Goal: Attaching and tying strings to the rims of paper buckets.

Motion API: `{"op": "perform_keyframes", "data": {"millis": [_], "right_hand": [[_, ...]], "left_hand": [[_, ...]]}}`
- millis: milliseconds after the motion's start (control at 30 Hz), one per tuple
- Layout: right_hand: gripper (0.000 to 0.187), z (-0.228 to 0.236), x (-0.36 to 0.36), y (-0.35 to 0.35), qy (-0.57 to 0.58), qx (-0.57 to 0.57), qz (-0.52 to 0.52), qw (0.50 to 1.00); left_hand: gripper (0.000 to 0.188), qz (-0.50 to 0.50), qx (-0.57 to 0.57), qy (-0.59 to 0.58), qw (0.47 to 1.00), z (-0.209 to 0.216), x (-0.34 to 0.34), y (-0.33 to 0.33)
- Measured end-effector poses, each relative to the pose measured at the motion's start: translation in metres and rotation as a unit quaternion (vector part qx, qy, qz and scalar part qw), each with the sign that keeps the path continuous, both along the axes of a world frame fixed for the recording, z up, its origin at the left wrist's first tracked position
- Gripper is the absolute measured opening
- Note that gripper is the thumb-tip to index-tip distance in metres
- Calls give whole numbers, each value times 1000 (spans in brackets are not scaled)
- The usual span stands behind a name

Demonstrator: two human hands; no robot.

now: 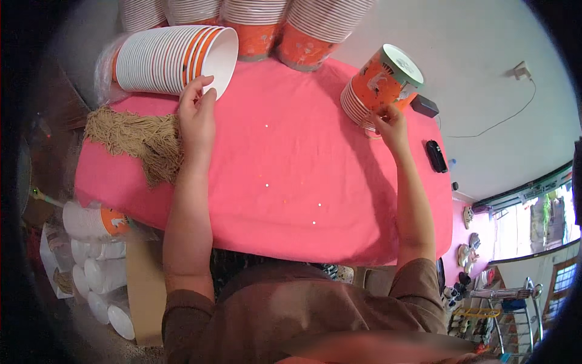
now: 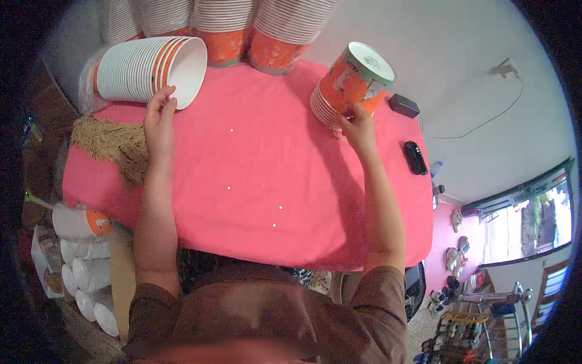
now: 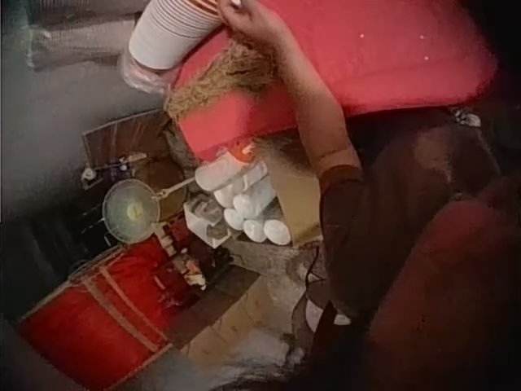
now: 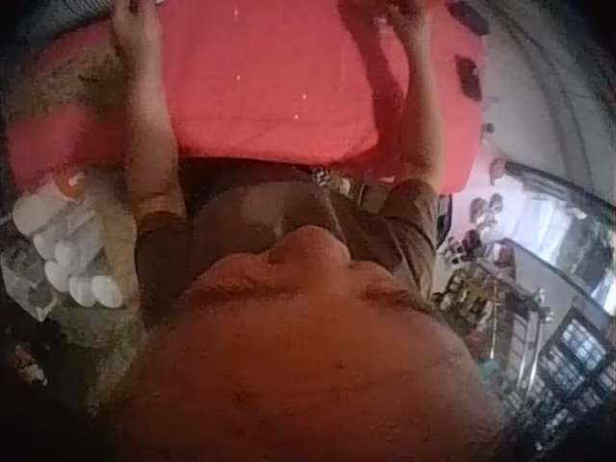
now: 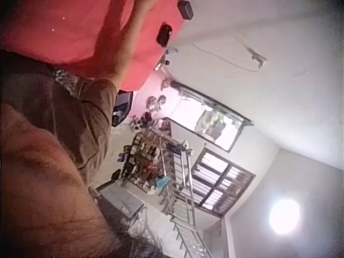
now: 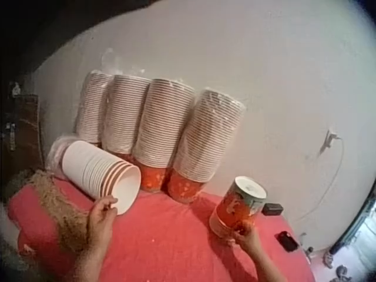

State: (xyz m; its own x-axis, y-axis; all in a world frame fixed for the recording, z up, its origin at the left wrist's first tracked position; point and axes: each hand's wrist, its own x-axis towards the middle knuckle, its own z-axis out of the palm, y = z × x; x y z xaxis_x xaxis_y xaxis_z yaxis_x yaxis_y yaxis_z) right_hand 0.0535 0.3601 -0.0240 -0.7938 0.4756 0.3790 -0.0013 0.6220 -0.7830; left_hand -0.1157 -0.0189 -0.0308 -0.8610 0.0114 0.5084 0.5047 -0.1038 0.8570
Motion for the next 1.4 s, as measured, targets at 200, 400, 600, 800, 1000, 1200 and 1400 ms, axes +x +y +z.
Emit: {"op": "perform_keyframes", "data": {"millis": [200,400,600,800,1000,1200,1400], "right_hand": [[9,21,20,1,33,-155,116,980],[12,-8,18,12,10,116,2,993],[18,1,3,-19,-4,237,-78,968],[14,28,18,-37,-142,36,-22,989],[23,38,-5,-126,-160,180,216,946],[45,-5,-118,-227,122,164,252,946],[29,-8,-183,-285,22,-27,293,956]], "left_hand": [[21,0,35,1,999,-3,-3,-3],[21,-9,48,6,999,-3,-3,4],[20,-2,49,-1,999,-9,-7,1],[20,-20,57,-11,998,-6,-6,-2],[23,-28,80,13,996,-5,-6,2],[34,-4,76,29,997,-21,-29,-7],[43,45,-15,-15,999,-7,-19,0]]}}
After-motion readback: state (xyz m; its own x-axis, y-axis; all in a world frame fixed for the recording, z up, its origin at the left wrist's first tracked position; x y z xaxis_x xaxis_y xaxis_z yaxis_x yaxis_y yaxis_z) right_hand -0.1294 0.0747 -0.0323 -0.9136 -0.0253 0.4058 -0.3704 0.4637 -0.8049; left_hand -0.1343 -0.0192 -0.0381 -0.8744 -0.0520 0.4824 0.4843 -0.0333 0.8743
